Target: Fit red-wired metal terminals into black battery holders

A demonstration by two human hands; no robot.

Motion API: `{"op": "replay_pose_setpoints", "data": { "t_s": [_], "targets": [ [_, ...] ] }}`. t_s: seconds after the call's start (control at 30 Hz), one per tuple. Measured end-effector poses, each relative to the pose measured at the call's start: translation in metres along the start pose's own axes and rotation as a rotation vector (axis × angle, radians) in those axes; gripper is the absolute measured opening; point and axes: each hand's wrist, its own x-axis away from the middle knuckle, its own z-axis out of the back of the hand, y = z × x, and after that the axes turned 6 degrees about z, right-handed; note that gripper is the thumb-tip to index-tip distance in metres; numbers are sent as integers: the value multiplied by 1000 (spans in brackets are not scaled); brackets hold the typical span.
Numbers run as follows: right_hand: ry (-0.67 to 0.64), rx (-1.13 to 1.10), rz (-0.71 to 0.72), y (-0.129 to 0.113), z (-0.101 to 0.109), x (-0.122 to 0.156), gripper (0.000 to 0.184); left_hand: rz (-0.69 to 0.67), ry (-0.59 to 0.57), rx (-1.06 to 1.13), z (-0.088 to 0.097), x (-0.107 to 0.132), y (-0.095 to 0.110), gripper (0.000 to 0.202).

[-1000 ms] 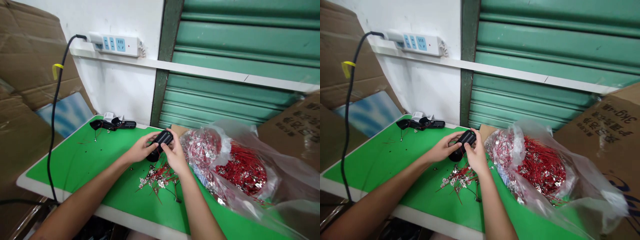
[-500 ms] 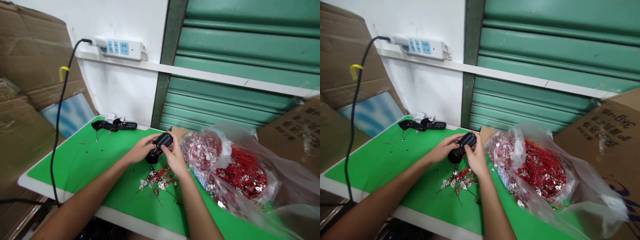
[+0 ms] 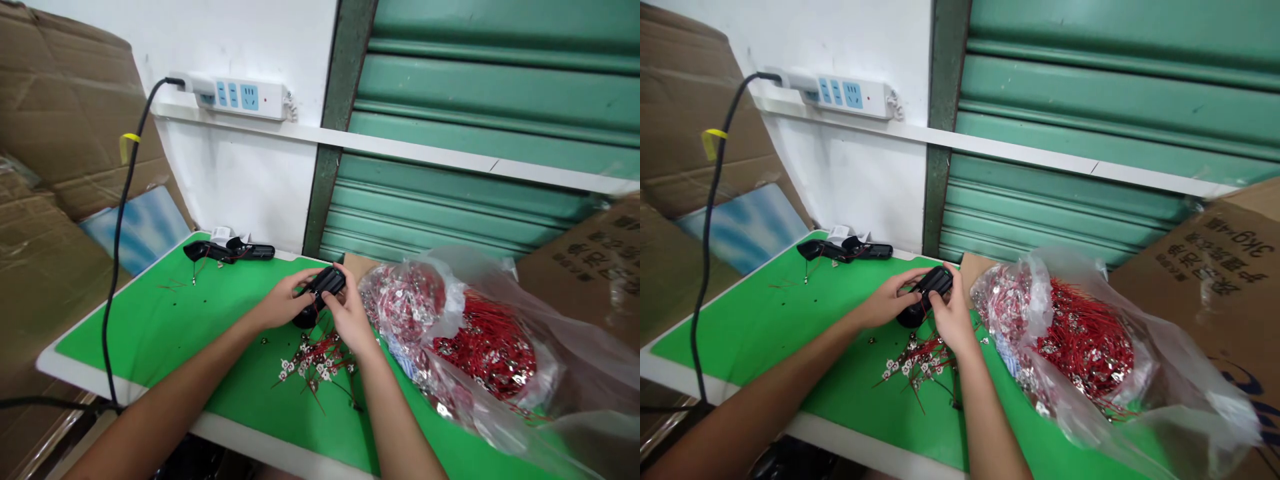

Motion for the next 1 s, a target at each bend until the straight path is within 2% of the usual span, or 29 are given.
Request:
{"op": "replay_pose_setpoints", "data": {
  "t_s": [0.27, 0.63, 1.0],
  "targets": [
    [10, 45, 19, 0, 0, 0, 65, 0, 20, -8, -1, -1, -1, 69],
    [-2, -22, -12, 4, -1, 0, 70, -21, 14, -27, 1, 0, 2, 74],
    [-4, -15, -7, 2, -3, 0, 70, 21, 31, -15, 0, 0, 3, 73]
  ]
}}
